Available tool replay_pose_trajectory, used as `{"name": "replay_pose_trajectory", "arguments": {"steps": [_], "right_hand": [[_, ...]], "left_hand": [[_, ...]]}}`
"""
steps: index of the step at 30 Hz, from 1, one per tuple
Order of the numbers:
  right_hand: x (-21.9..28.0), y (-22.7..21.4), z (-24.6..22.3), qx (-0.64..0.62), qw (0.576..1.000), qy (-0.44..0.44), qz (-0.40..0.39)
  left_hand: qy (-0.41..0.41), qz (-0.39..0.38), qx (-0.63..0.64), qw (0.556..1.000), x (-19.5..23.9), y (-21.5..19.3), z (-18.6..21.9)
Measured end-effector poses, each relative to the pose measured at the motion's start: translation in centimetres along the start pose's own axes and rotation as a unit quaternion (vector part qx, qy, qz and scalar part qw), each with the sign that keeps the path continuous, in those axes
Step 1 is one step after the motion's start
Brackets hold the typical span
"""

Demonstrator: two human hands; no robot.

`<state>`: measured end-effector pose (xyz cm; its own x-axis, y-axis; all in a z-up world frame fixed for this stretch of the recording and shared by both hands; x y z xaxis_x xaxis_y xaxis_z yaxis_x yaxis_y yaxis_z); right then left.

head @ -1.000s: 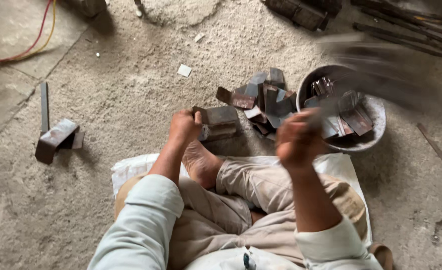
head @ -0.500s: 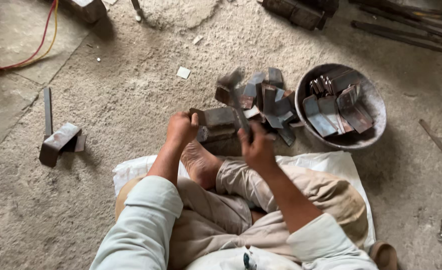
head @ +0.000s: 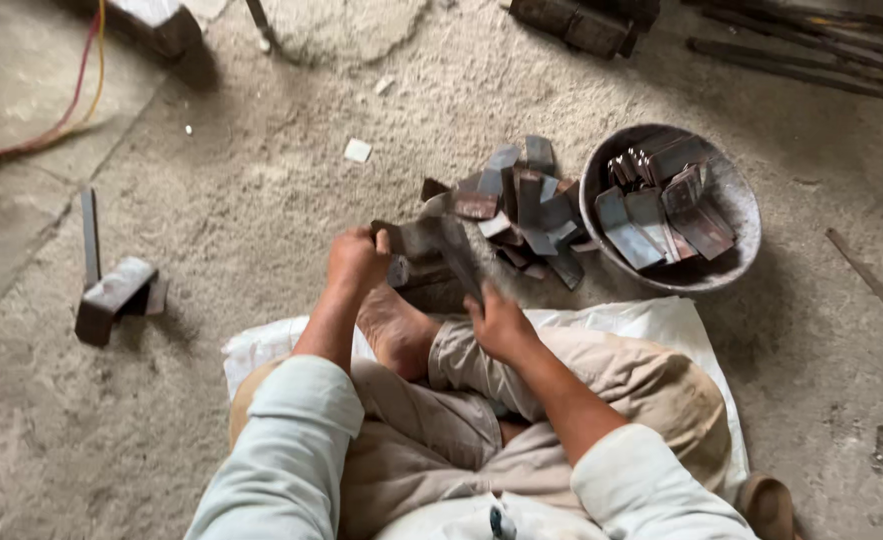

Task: The person shapes small metal pieces by striking them with a hammer against a metal base and then sorts them into a bowl.

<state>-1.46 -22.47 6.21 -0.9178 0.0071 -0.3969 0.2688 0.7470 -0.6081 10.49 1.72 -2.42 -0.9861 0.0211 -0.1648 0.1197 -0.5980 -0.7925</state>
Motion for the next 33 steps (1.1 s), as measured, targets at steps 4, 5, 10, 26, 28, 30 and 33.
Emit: {"name": "replay_pose_trajectory", "arguments": {"steps": [4, 5, 10, 26, 28, 30, 33], "right_hand": [[-1.8, -2.6, 4.0, -0.001, 0.973, 0.229, -0.025], [-2.8, -5.4, 1.6, -0.091, 0.985, 0.144, 0.031], [-3.7, -19.2, -5.5, -0.321, 0.886, -0.188, 0.277], [-3.5, -10.8, -2.6, -0.333, 0.938, -0.014, 0.093], [-3.6, -13.7, -3.4, -0.422, 0.891, -0.052, 0.157], [-2.0, -14.9, -4.5, -0.399, 0.876, -0.135, 0.234], [-1.0, -11.2, -3.0, -0.443, 0.850, -0.154, 0.242]], "left_hand": [[-0.012, -0.001, -0.007, 1.000, 0.1, 0.5, -1.3], [-0.001, -0.003, -0.010, 1.000, 0.8, 0.7, -1.2], [0.003, -0.003, 0.017, 1.000, 0.2, -1.0, 0.1], [-0.067, -0.036, 0.000, 0.997, 0.3, -1.3, -0.9], [-0.042, -0.029, 0.022, 0.998, 0.2, -1.3, -0.6], [-0.035, -0.025, 0.010, 0.999, 0.2, -1.2, -0.7], [-0.029, -0.028, -0.001, 0.999, 0.0, -1.0, -0.7]]}}
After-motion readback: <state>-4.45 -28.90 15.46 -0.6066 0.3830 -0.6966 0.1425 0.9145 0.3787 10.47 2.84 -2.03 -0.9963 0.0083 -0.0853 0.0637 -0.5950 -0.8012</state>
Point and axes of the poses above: each hand's wrist, its own x-axis away from the middle knuckle, its own y-axis out of the palm, z = x × y, the point moved 10 cm from there along -x, towards the middle knuckle, and after that the axes turned 7 degrees about y, right-handed, at the moved point
